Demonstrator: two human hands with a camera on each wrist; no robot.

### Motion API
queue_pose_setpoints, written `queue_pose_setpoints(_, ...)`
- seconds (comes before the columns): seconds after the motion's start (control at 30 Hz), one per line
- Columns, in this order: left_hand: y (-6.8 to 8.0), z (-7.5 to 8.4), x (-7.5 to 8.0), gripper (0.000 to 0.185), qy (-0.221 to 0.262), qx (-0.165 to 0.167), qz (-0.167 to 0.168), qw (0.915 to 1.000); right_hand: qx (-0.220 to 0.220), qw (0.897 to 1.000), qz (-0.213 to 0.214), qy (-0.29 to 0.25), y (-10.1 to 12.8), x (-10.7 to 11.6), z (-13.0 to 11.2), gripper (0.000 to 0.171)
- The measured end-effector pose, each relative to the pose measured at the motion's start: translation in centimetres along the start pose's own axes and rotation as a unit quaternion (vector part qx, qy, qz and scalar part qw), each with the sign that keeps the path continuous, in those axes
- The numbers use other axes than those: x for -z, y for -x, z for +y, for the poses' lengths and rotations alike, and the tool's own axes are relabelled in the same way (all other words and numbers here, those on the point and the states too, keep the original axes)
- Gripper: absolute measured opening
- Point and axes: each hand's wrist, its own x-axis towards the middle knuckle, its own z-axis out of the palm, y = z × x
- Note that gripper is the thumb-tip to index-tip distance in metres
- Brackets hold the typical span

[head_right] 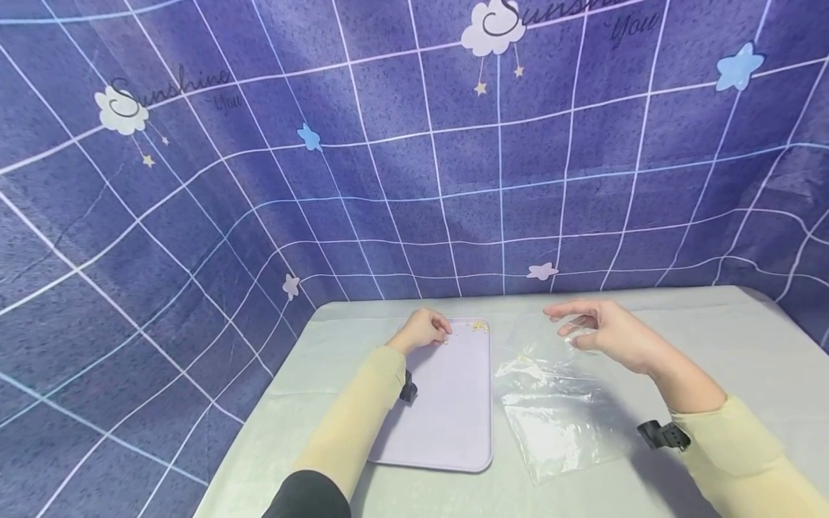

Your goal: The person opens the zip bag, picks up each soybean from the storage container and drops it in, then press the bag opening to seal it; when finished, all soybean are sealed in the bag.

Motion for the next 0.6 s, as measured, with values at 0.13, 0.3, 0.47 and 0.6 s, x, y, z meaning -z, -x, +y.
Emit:
queue_pose_setpoints(0.13,-0.1,0.1,-0.2,0.012,0.015,0.005,0.008,0.9998,0.004,1.000,-0.002,-0.005,0.0,0.0,0.0,0.053)
queue_pose_setpoints(0.3,0.1,1.6,0.1,0.010,0.094,-0.025,0.013,0.9952,-0.003,1.000,-0.001,-0.006,-0.1,0.0,0.0,0.053)
queue_pose_setpoints(0.47,1.1,7.0,1.2,0.011,0.142,-0.108,-0.004,0.9840,-0.004,1.000,0.001,0.000,-0.2,0.0,0.0,0.054)
queue_pose_setpoints(0.6,2.7,12.3,1.5,0.010,0.179,-0.168,-0.034,0.9688,-0.001,1.000,-0.002,0.000,-0.3,0.0,0.0,0.053)
